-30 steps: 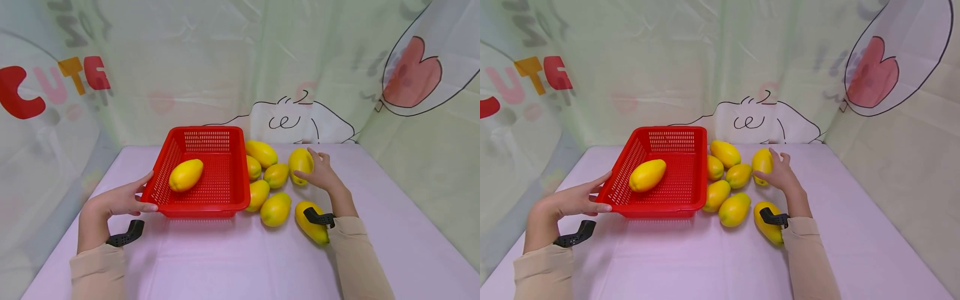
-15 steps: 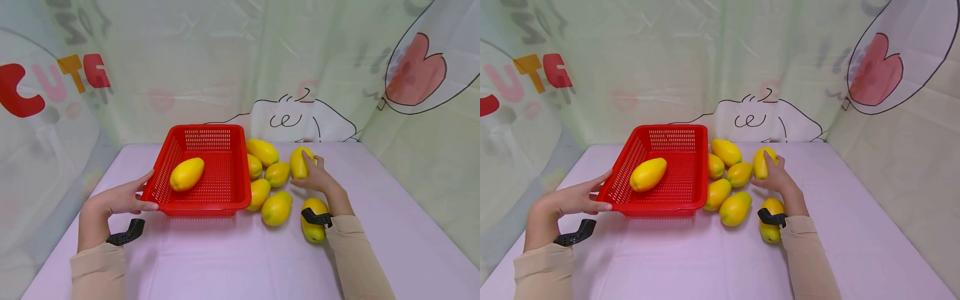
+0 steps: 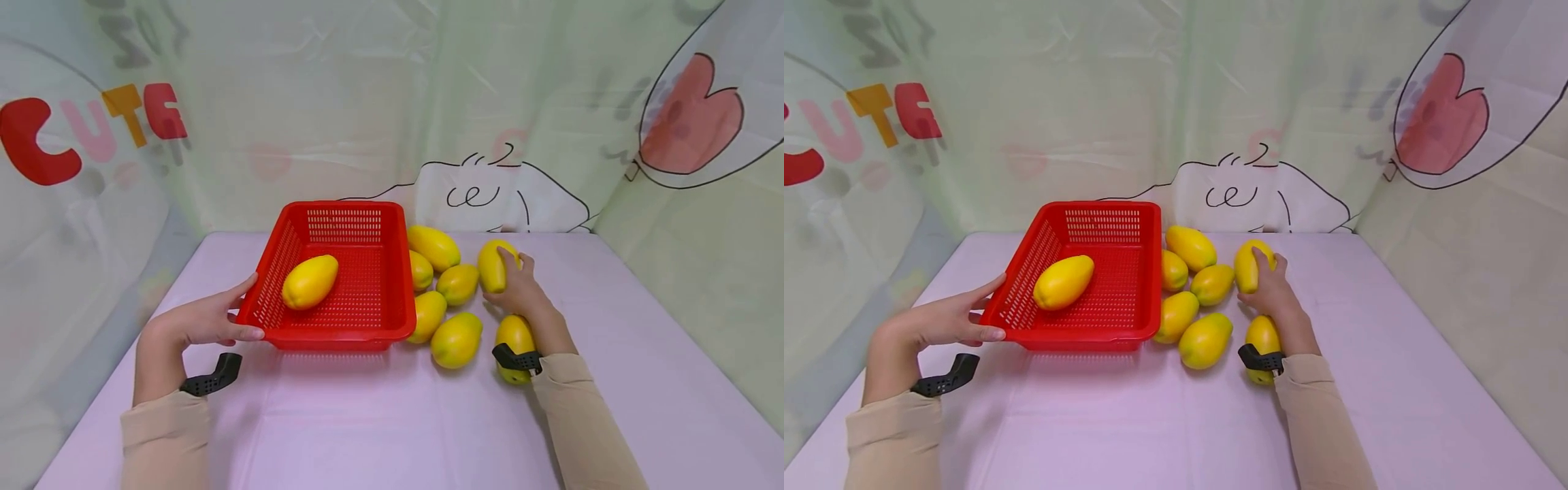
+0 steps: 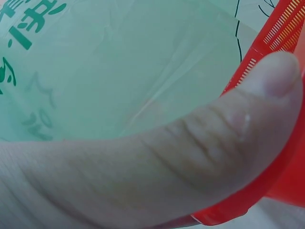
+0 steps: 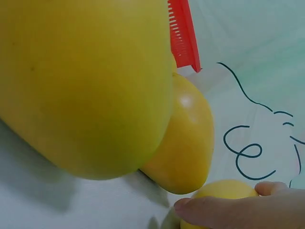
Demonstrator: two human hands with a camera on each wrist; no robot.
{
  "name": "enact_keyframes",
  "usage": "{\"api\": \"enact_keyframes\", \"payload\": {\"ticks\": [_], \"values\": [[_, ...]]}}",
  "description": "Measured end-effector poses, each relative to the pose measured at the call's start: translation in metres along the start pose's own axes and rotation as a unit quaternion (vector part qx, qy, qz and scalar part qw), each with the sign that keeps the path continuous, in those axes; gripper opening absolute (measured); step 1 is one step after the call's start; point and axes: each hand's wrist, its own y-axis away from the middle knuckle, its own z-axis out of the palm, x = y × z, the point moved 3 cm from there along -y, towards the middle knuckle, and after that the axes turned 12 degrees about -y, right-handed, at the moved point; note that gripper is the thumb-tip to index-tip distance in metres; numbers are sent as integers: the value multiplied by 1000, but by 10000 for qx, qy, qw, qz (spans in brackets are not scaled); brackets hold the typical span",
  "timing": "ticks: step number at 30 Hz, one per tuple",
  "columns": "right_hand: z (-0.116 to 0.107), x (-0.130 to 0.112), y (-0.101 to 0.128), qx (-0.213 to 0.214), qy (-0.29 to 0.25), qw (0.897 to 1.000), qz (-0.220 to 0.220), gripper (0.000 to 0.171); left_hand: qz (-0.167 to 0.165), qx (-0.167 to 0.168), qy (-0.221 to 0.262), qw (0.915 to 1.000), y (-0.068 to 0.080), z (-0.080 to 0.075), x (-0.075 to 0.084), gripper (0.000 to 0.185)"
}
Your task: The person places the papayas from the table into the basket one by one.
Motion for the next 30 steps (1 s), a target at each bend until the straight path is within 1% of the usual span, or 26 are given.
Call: {"api": "enact_keyframes", "payload": {"ticks": [7, 13, 17, 20, 24, 30], "values": [[-4, 4, 3, 272, -141, 9995, 43, 99, -26, -24, 45, 10000, 0, 1, 2, 115], [-8, 14, 2, 538, -564, 9969, 87, 100, -96, -32, 71, 9999, 1, 2, 1, 116], [-13, 20, 2, 584, -922, 9939, 142, 98, -125, -15, 86, 9999, 2, 2, 0, 116], [-19, 22, 5, 483, -1263, 9904, 285, 95, -98, -25, 63, 9999, 2, 2, 0, 116], [-26, 23, 11, 388, -1711, 9832, 501, 92, -61, -40, 14, 10000, 1, 2, 2, 116], [-32, 20, 16, 534, -2226, 9725, 426, 90, -77, 4, -68, 9999, 1, -1, 1, 117]]}}
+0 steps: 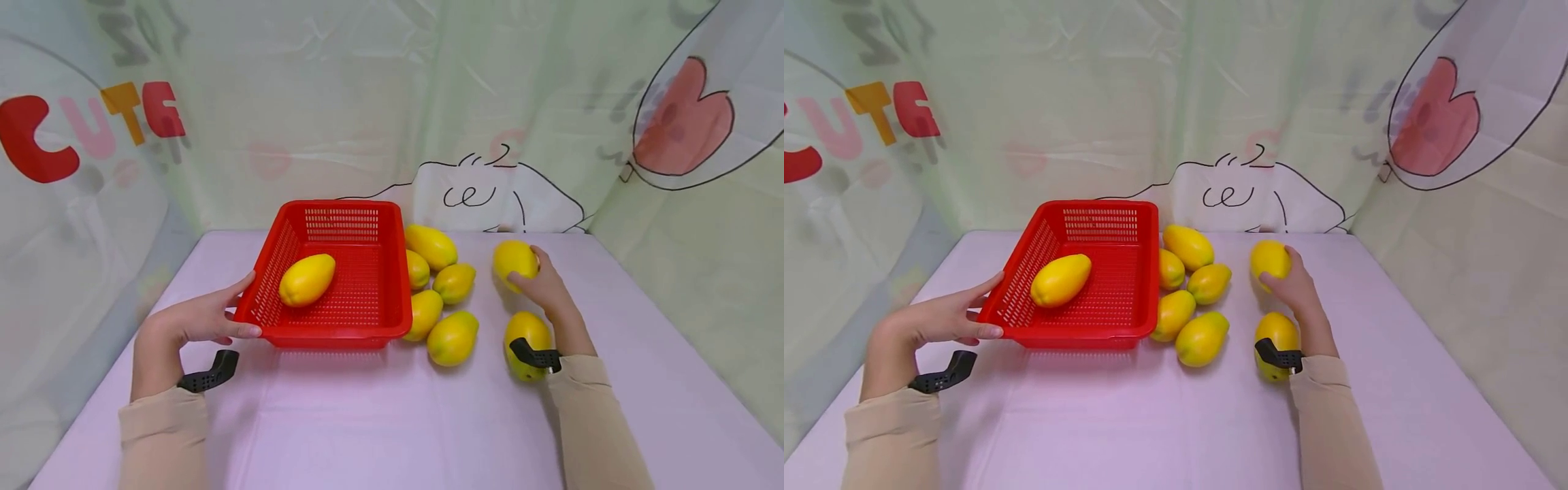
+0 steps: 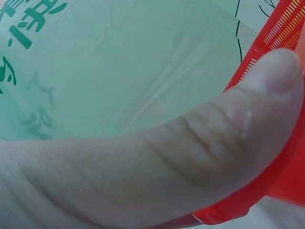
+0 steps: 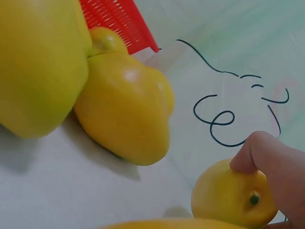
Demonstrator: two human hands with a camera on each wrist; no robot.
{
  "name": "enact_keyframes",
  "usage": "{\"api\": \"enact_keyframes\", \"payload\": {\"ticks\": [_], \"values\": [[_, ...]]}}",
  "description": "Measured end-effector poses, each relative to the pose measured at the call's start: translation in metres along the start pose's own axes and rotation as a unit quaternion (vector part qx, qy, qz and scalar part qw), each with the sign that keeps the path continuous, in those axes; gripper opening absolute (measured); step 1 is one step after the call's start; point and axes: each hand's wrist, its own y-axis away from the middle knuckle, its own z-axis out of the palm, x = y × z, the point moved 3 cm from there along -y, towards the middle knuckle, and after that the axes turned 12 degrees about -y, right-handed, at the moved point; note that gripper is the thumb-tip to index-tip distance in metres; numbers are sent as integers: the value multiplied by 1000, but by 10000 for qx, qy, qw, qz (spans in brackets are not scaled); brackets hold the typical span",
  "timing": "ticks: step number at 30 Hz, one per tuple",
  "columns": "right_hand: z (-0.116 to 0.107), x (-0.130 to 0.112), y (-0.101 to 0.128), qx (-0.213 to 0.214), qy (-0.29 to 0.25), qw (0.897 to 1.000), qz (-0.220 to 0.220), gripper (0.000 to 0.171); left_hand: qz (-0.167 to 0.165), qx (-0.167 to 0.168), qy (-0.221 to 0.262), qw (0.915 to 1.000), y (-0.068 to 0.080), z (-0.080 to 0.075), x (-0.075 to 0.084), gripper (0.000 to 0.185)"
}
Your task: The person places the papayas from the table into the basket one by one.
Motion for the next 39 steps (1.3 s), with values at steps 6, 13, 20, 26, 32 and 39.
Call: {"api": "enact_keyframes", "payload": {"ticks": [6, 13, 20, 26, 32, 39], "values": [[-2, -13, 8, 74, -251, 9996, -129, 89, -49, 25, -22, 10000, 0, -1, -2, 118], [-4, -30, 13, 211, -379, 9983, -392, 89, -15, -22, -21, 10000, 1, -1, -2, 115], [-2, -48, 22, 339, -402, 9971, -548, 90, 75, -32, 3, 10000, 1, 0, -1, 113], [1, -61, 28, 438, -354, 9962, -658, 89, 23, -43, 106, 9999, 2, -1, -1, 114], [3, -68, 32, 467, -267, 9959, -724, 90, 68, -67, 103, 9999, 2, 0, 1, 114], [4, -70, 33, 468, -178, 9959, -752, 91, 27, -53, 86, 9999, 1, 0, 1, 115]]}}
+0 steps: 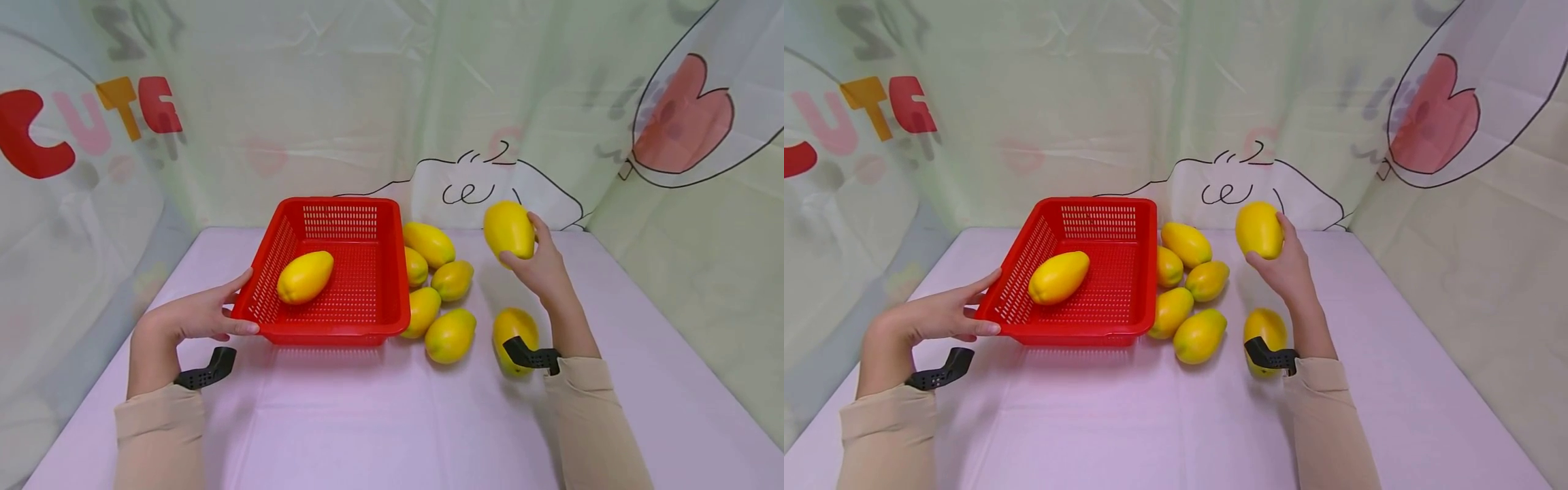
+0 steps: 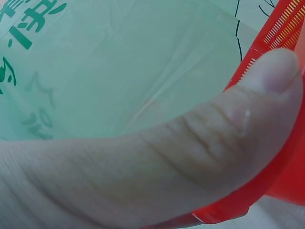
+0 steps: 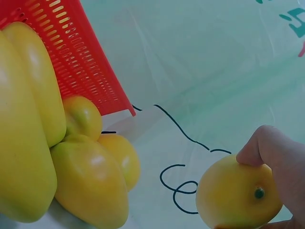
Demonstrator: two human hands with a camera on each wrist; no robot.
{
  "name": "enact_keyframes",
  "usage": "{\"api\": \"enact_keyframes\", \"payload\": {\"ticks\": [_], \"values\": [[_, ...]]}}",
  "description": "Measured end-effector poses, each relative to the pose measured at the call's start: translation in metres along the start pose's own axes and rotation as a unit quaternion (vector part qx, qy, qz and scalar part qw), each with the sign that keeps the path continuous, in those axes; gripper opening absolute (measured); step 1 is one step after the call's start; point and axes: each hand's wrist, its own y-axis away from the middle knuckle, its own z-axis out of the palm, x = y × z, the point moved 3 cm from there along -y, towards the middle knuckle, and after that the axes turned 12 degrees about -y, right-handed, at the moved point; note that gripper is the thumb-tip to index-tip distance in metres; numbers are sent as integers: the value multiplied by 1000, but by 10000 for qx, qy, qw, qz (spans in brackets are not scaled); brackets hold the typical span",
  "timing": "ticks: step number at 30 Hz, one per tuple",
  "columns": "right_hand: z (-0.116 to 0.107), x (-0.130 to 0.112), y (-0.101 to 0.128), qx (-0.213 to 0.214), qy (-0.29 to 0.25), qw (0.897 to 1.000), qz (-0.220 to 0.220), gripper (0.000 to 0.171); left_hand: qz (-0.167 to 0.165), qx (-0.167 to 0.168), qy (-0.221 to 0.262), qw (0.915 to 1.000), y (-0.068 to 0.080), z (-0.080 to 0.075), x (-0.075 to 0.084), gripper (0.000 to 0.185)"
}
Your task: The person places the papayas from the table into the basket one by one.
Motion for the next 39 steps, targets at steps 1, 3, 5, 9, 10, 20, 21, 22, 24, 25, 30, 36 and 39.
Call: {"api": "enact_keyframes", "payload": {"ticks": [1, 3, 5, 9, 10, 20, 21, 22, 24, 25, 30, 36, 39], "values": [[0, 0, 0, 4, 12, 10000, 4, 91, -18, 8, 0, 10000, 0, 0, 0, 116], [0, -1, 1, 15, 38, 10000, 17, 91, -11, 18, -33, 10000, -1, 0, -1, 116], [0, -2, 1, 24, 51, 10000, 21, 92, -4, 24, -40, 10000, -1, 0, -1, 116], [1, -3, 2, 27, 57, 10000, 20, 92, -7, 31, -47, 10000, -1, 0, -1, 116], [1, -4, 2, 28, 55, 10000, 13, 92, -6, 30, -47, 10000, -1, 0, -1, 116], [3, -10, 7, -4, -10, 10000, -30, 94, 14, -10, 18, 10000, 0, 1, -1, 114], [3, -11, 7, -10, -3, 10000, -48, 94, -10, -2, 24, 10000, 0, 1, -1, 114], [3, -11, 8, -15, 16, 10000, -68, 94, -13, 2, 22, 10000, 0, 1, -1, 114], [4, -13, 9, -26, 37, 9999, -92, 93, -7, -9, 15, 10000, 0, 1, -1, 115], [5, -14, 9, -40, 40, 9999, -107, 93, -8, -12, 10, 10000, 0, 1, 0, 115], [7, -18, 11, -72, 37, 9999, -123, 93, 24, -23, -40, 10000, 0, 0, 0, 114], [9, -22, 14, -110, 72, 9997, -213, 92, 33, -34, -64, 10000, 0, 0, -1, 114], [11, -24, 15, -117, 115, 9995, -266, 92, 57, -45, -69, 10000, 0, 0, 0, 113]]}}
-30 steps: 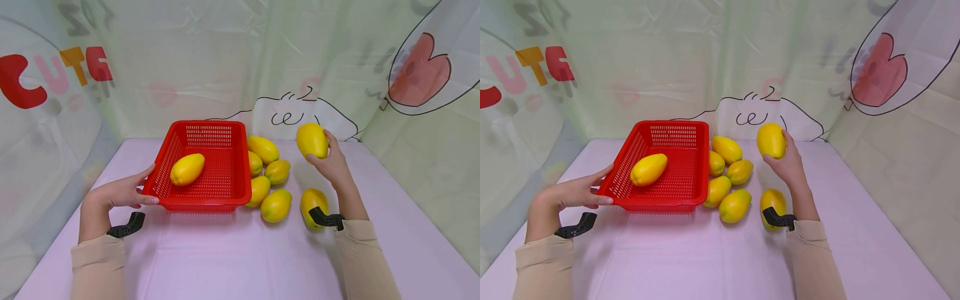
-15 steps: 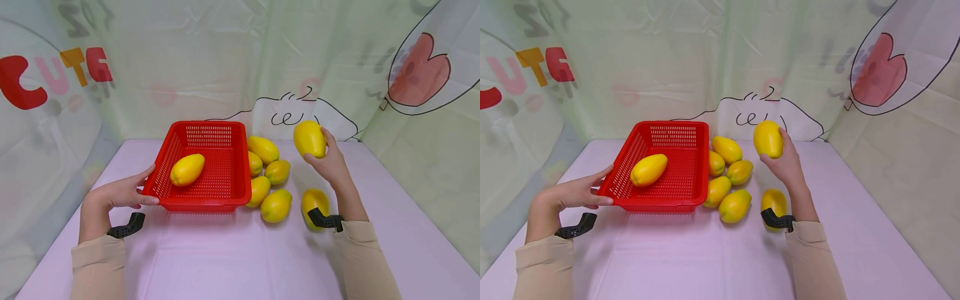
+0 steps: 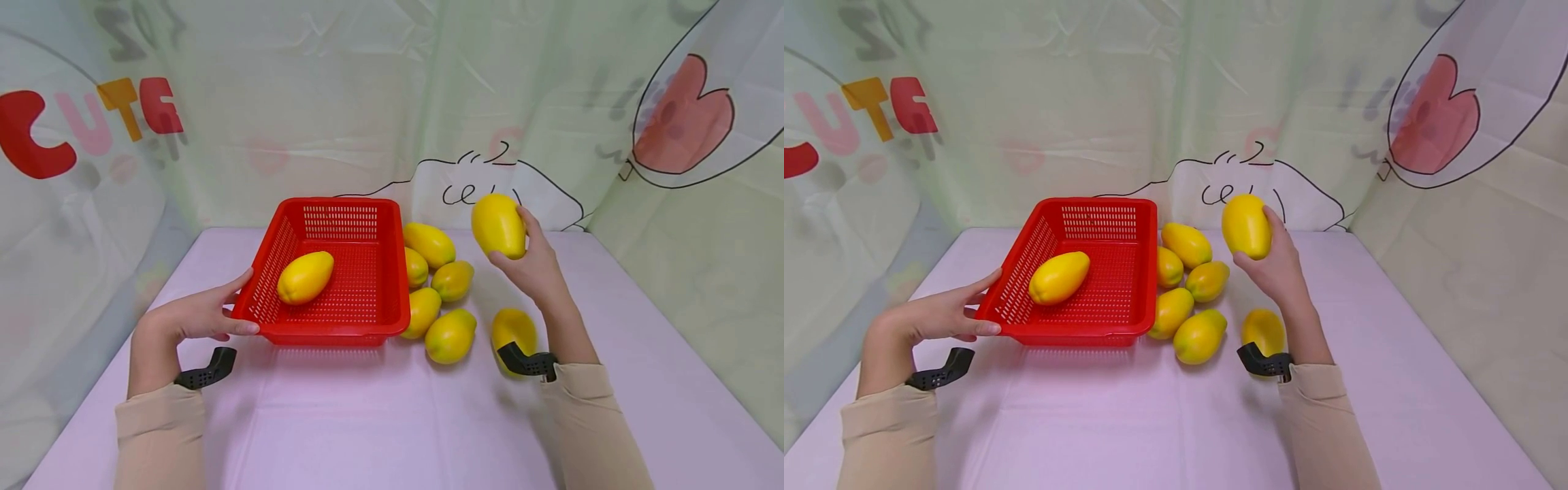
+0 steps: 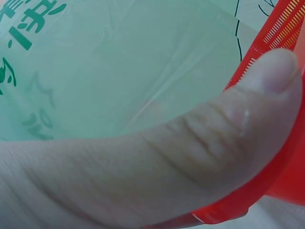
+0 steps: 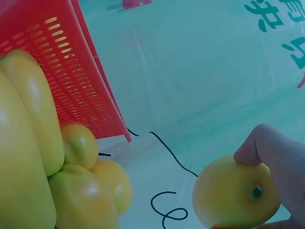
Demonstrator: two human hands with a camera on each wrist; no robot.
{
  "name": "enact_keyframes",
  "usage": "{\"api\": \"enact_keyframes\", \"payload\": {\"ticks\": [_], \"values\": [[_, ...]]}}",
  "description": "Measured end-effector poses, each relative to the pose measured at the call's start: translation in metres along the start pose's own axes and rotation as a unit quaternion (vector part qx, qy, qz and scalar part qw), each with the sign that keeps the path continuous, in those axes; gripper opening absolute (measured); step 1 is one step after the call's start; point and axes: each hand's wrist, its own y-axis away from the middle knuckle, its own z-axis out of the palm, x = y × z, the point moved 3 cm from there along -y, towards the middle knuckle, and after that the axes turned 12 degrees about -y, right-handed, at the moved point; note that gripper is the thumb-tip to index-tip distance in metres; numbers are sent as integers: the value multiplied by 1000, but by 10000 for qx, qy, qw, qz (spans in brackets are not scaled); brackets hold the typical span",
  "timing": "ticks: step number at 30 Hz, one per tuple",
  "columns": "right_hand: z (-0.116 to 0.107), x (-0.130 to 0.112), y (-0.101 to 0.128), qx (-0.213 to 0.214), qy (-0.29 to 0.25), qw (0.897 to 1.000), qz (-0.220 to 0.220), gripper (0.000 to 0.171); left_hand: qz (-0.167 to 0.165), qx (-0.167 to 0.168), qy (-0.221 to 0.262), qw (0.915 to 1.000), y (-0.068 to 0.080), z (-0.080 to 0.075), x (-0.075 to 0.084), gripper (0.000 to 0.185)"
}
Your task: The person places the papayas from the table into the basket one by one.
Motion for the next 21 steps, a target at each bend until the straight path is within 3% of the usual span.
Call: {"api": "enact_keyframes", "payload": {"ticks": [21], "values": [[4, -17, 10, -84, 69, 9997, -212, 92, 24, 31, 23, 10000, -1, 0, 1, 113]]}}
